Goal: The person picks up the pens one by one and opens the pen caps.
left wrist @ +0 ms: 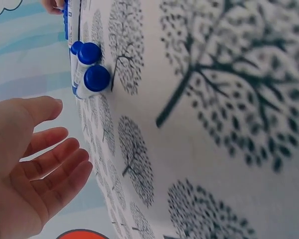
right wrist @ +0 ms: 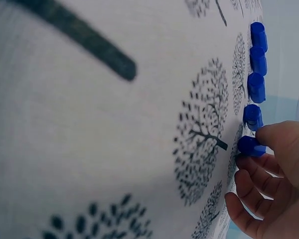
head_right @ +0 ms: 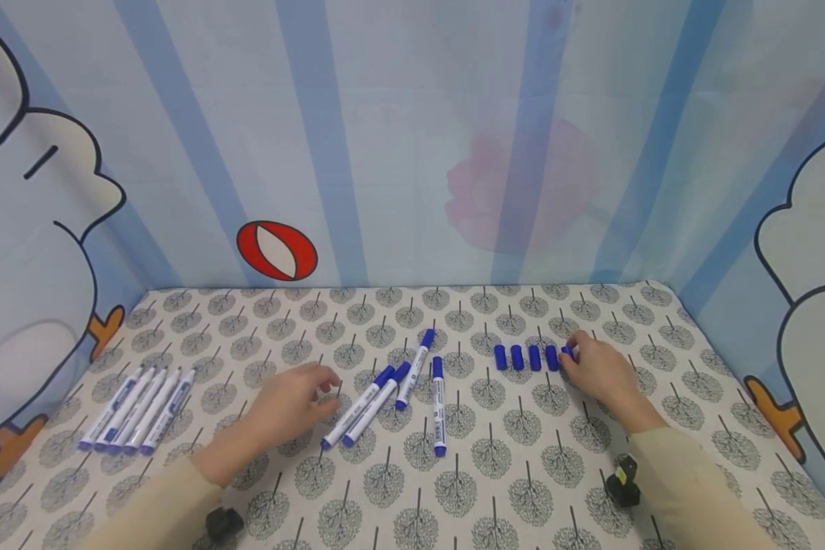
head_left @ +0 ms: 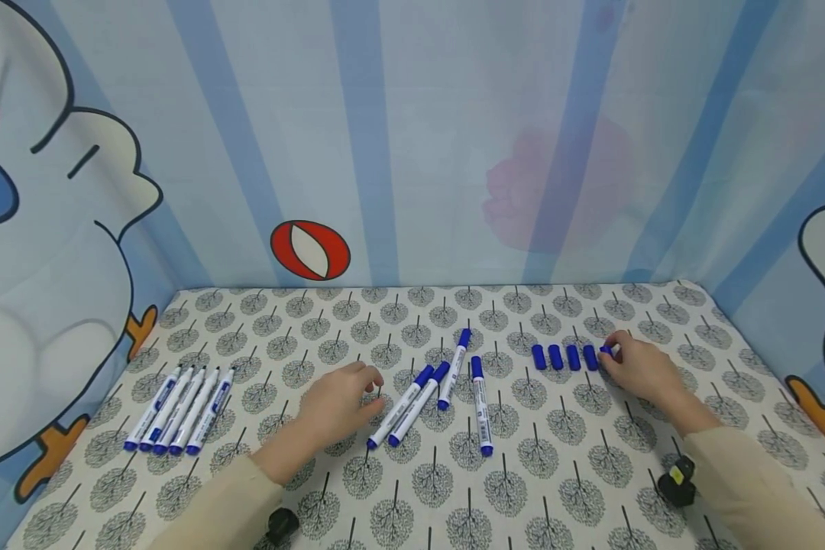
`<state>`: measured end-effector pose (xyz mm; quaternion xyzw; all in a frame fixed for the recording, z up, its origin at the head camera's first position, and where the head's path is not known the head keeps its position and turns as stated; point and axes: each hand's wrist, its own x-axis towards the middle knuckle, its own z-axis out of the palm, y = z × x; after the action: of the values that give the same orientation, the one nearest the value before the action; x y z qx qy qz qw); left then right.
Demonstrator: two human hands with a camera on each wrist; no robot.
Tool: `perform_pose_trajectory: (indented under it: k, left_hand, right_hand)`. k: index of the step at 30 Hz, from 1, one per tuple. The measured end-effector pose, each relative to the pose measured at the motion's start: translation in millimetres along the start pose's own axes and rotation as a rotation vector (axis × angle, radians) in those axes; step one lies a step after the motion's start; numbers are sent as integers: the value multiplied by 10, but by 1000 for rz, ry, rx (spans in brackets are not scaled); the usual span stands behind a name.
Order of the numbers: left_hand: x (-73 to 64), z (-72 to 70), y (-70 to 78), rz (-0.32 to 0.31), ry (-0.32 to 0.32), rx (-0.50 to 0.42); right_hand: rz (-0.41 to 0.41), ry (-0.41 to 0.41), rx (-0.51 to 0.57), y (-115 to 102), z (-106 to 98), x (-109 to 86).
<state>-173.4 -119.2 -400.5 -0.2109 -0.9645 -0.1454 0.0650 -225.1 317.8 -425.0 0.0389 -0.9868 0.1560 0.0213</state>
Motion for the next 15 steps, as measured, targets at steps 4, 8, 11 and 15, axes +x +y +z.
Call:
perform_pose_trajectory:
  k: [4, 8, 11, 15]
  left_hand:
    - [36, 11, 54, 16, -8, -21]
    - [67, 16, 107, 13, -34, -47]
    - [84, 23, 141, -1, -59, -69]
    - [103, 68, 158, -13, -76, -73]
  right_hand:
    - [9, -2, 2, 2, 0, 4]
    - [16, -7, 9, -5, -4, 5]
    - [19, -12, 10, -10, -7, 8]
    - [27, -15, 6, -11, -5, 18]
